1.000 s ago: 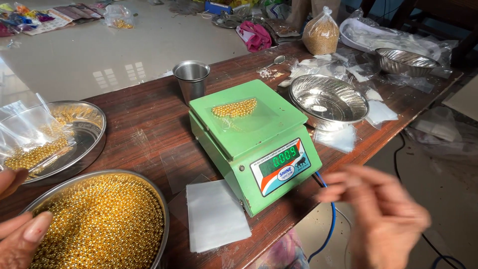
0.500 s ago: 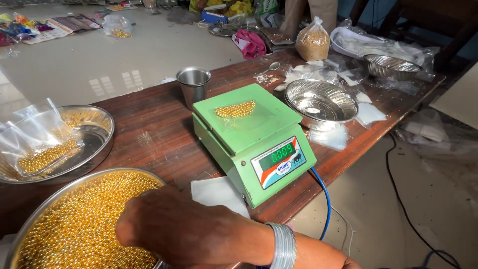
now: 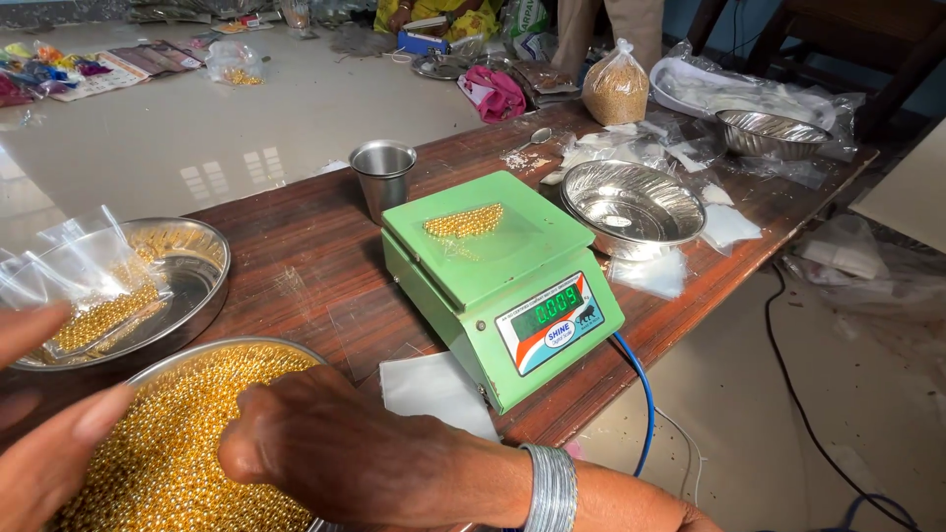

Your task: The person scoops gold beads by hand from a large metal tray onto a digital weighing scale, checks the displayed weight, then slides the weighed beads into a small clear plastic bag and places filled bags into a metal dish.

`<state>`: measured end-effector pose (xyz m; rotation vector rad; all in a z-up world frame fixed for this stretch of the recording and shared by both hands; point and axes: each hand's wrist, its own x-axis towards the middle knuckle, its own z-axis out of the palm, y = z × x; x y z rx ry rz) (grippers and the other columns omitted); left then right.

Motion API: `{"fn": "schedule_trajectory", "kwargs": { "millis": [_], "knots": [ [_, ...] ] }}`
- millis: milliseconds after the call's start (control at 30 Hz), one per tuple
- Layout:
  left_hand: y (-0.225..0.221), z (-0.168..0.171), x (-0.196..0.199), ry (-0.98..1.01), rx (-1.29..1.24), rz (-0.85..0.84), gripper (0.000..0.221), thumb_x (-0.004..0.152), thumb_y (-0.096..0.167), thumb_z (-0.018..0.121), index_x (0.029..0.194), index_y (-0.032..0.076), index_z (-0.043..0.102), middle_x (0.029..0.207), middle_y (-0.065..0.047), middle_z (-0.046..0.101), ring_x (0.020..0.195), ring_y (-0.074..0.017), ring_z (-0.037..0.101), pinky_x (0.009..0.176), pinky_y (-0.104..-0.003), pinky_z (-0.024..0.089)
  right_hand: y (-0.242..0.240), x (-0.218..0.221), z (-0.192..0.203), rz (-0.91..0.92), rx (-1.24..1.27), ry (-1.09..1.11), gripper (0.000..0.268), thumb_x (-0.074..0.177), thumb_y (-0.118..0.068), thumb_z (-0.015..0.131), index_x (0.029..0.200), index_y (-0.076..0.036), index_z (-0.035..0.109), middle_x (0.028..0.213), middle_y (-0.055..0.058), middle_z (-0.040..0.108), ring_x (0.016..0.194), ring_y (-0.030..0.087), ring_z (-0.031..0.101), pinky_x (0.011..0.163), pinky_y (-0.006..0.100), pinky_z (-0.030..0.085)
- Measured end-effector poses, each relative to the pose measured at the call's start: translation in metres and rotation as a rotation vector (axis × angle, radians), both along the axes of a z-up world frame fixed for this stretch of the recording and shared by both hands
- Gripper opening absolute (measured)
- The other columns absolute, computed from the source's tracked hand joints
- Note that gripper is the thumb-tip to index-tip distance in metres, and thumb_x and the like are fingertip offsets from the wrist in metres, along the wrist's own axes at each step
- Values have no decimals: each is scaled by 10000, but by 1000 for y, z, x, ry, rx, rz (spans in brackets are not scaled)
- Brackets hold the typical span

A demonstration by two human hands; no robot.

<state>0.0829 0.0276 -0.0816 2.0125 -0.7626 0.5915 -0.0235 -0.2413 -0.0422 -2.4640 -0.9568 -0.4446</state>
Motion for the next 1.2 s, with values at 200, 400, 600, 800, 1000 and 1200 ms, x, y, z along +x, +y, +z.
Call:
{"fn": "schedule_trajectory", "kwargs": {
  "millis": [200, 400, 600, 800, 1000, 1200],
  "knots": [
    [-133, 166, -77, -188, 49, -28, 462, 846, 298, 747, 1223, 37, 692, 1082, -176, 688, 977, -295, 689, 854, -421, 582, 1, 2, -11, -83, 26, -36, 89, 724, 30, 607, 754, -20, 540, 813, 184, 603, 831, 412, 636, 704, 574, 452],
    [-214, 195, -63, 85, 639, -65, 317, 900, 371, 764, 1113, 136, 769, 862, -178, 744, 818, -376, 714, 790, -460, 543, -9, -2, -11, -85, 108, -154, 101, 726, 20, 659, 793, -12, 591, 831, 166, 630, 714, 360, 633, 677, 504, 486],
    [-264, 164, -42, 63, 626, -257, 461, 896, 404, 728, 887, -57, 715, 848, -298, 691, 862, -452, 685, 819, -517, 535, -60, -63, 33, -60, 551, 586, 100, 960, -94, 718, 970, -18, 783, 825, 63, 763, 720, 85, 690, 642, 252, 571],
    [-294, 116, -30, -132, 507, -314, 500, 798, 397, 812, 830, -86, 686, 849, -310, 647, 922, -444, 560, 707, -563, 501, -131, -132, 27, -113, 316, 774, 71, 937, -85, 749, 937, -29, 793, 869, 66, 804, 811, 145, 770, 715, 272, 566],
    [-310, 90, -19, -238, 485, -302, 307, 782, 213, 792, 764, -77, 690, 790, -330, 617, 893, -430, 568, 625, -547, 485, -175, -161, -7, -182, 565, 790, 74, 897, -49, 815, 935, 14, 826, 914, 109, 839, 982, 184, 820, 860, 311, 636],
    [-323, 92, -3, -385, 468, -216, 63, 650, -1, 712, 628, -23, 657, 680, -285, 623, 696, -477, 611, 618, -549, 489, -189, -145, 46, -574, 801, 1017, 104, 842, 44, 787, 911, 29, 863, 825, 153, 861, 773, 222, 805, 748, 365, 683]
  ]
}}
